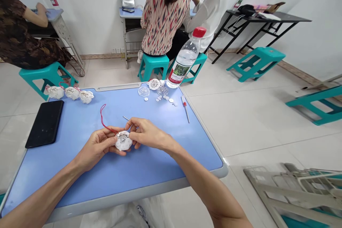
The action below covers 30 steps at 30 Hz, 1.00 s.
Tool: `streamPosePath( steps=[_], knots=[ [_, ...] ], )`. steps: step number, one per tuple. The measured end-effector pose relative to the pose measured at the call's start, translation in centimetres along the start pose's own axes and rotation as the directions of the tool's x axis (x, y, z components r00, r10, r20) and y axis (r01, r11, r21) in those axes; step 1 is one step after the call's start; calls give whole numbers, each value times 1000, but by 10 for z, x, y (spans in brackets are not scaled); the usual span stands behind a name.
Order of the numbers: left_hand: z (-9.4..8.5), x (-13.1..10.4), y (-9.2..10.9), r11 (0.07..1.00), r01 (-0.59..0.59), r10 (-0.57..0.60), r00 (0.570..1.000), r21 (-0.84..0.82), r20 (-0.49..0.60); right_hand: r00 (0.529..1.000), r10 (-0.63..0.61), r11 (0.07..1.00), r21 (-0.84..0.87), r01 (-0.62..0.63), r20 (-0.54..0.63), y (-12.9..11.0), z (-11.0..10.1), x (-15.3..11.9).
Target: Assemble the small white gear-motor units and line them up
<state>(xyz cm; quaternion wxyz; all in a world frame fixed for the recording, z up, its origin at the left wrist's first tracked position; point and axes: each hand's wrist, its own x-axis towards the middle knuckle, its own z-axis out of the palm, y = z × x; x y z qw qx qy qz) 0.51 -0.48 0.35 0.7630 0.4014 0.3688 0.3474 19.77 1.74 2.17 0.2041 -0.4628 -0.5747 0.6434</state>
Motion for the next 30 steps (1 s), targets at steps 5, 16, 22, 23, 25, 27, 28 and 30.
streamPosePath(
  steps=[5,16,22,23,25,27,28,30],
  knots=[
    [-2,0,0,999,-5,3,999,37,36,998,54,996,69,-54,13,3,-2,3],
    [-4,-2,2,996,25,-35,993,86,112,977,143,968,183,-171,159,5,-4,11],
    [-6,-1,2,994,24,-37,991,102,126,978,126,972,175,-155,163,3,-4,9],
    [-6,-1,2,995,22,-35,991,100,130,979,117,974,174,-146,167,3,-4,8],
    [-7,-2,2,995,18,-31,990,94,139,980,95,978,168,-124,172,2,-5,6],
    [-7,-2,3,996,17,-31,989,91,147,981,78,982,157,-106,176,1,-6,4],
    [-7,-3,3,996,18,-31,988,91,149,981,74,983,152,-102,177,1,-6,4],
    [-7,-3,4,996,19,-33,988,92,151,981,71,984,146,-99,181,0,-6,3]
  ],
)
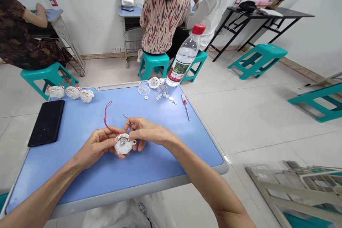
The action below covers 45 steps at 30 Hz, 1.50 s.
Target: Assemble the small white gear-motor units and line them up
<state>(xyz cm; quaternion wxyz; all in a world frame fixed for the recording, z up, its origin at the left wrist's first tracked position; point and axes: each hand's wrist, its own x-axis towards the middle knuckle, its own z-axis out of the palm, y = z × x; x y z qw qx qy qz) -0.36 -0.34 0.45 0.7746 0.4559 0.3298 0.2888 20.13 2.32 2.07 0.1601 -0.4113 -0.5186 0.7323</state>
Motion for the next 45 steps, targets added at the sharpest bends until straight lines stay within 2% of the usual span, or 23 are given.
streamPosePath(
  steps=[10,21,30,39,45],
  knots=[
    [-3,0,3,999,36,-36,999,4,36,996,18,999,-36,-15,88,0,-3,1],
    [-2,2,3,998,66,-65,997,-11,43,988,37,999,19,-41,150,5,-3,7],
    [-5,-2,8,998,63,-63,998,15,31,987,-35,999,10,34,158,4,-4,0],
    [-6,-1,9,995,89,-89,996,48,1,990,13,999,44,-20,141,8,-2,8],
    [-6,-1,8,995,86,-86,996,54,7,992,9,999,37,-14,129,9,-1,9]
  ],
)
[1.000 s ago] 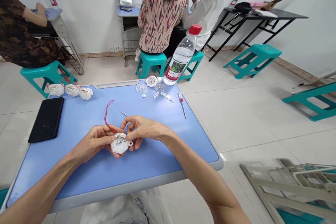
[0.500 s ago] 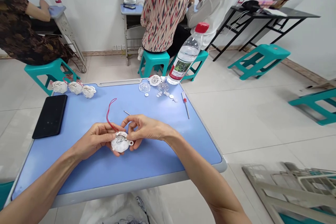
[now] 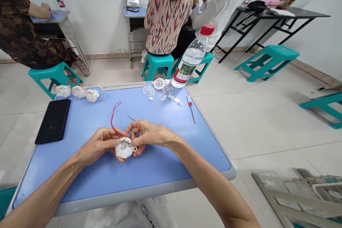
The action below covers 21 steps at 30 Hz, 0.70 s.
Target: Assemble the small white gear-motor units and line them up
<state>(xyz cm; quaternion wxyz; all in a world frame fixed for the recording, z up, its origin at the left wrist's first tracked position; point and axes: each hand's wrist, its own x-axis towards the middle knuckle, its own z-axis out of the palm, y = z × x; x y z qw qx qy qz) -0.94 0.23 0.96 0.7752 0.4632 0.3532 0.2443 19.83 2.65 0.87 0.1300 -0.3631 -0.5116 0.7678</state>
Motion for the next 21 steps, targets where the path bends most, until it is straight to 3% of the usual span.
streamPosePath(
  steps=[21],
  knots=[
    [1,0,4,998,-7,7,1000,-59,0,991,-104,988,-126,93,-83,-6,4,-10]
  ],
)
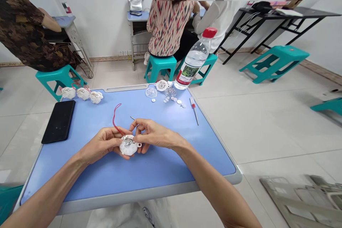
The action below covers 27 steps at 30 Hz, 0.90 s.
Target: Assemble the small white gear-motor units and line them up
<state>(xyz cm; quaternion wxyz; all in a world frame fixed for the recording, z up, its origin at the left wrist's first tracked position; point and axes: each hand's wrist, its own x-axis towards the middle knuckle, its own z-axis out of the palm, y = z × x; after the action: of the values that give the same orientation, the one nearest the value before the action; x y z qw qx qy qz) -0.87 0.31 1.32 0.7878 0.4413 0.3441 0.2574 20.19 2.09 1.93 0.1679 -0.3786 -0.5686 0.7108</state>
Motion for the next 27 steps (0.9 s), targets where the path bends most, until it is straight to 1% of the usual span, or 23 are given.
streamPosePath(
  steps=[2,7,12,17,22,27],
  knots=[
    [0,1,-2,1000,-9,9,1000,-7,-10,999,-8,999,-36,6,-33,0,2,0],
    [-1,2,-8,999,-42,43,999,-28,10,992,-30,991,-132,14,-123,2,7,1],
    [2,3,-7,998,-61,61,998,-31,-14,983,-58,981,-193,23,-177,4,10,3],
    [6,2,-5,998,-61,61,998,-13,-22,979,-54,983,-180,18,-197,6,11,5],
    [4,2,-8,997,-78,77,997,-29,-12,975,-50,987,-163,15,-215,6,12,4],
    [3,1,-8,997,-69,68,998,-47,-19,971,-94,977,-207,47,-222,5,14,2]
  ],
)
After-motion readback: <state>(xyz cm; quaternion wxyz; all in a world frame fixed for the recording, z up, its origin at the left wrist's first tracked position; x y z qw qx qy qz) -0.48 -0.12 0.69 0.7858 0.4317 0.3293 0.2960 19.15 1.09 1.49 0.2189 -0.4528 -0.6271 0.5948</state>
